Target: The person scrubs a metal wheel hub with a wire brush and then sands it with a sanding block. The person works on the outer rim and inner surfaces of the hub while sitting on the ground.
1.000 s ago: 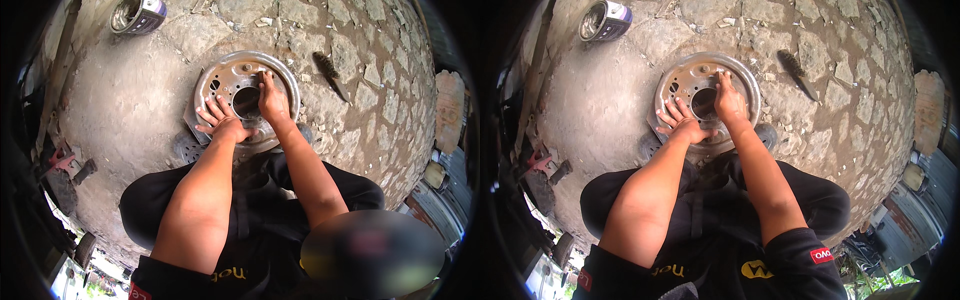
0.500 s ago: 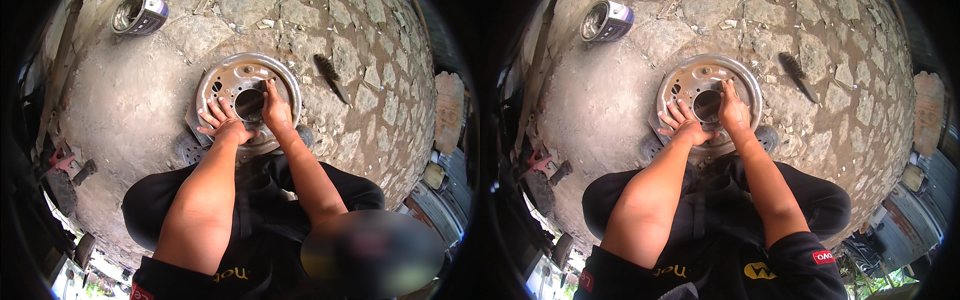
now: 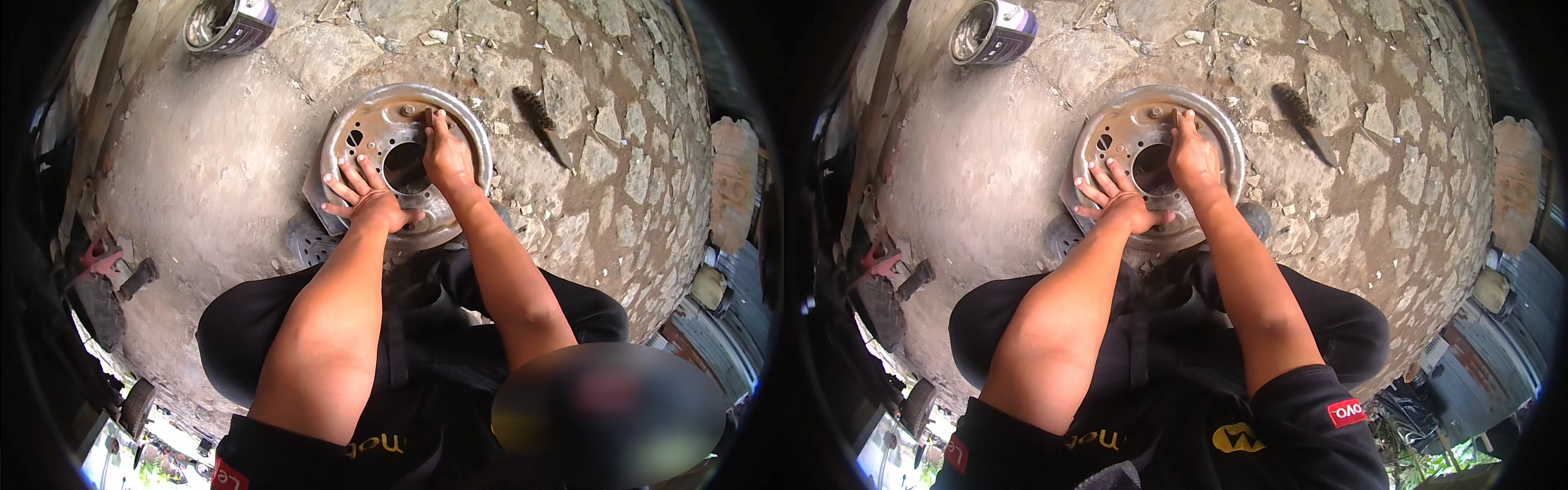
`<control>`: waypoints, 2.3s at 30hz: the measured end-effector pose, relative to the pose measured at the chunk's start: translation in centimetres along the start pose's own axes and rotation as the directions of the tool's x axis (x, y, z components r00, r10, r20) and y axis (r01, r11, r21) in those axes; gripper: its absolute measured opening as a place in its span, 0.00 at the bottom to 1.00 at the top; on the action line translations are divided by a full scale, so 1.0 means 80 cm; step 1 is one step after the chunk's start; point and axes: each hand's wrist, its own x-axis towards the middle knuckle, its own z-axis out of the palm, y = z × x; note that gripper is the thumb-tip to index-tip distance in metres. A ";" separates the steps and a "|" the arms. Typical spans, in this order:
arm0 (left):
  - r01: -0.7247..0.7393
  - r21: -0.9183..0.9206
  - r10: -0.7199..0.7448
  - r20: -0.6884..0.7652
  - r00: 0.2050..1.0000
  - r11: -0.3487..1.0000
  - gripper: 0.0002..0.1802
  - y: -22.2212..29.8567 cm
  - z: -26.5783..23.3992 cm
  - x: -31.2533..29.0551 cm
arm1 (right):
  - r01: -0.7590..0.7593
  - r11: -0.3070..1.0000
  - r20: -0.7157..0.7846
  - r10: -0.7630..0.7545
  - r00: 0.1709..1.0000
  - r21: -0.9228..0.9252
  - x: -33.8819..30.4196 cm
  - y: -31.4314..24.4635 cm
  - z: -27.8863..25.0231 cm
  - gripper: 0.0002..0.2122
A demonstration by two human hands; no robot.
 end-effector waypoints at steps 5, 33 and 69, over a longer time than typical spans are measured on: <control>0.016 -0.019 -0.016 -0.002 1.000 1.000 0.92 -0.003 -0.004 -0.005 | -0.010 1.000 0.025 0.011 1.000 -0.015 -0.034 0.010 -0.002 0.21; -0.007 -0.019 0.007 -0.003 1.000 1.000 0.92 -0.006 -0.003 -0.002 | -0.002 0.992 0.063 0.010 0.998 -0.126 -0.006 0.002 -0.013 0.22; -0.003 -0.006 0.003 0.004 1.000 1.000 0.92 -0.004 -0.004 0.000 | -0.034 0.993 0.057 0.041 0.998 -0.116 -0.004 -0.007 -0.011 0.20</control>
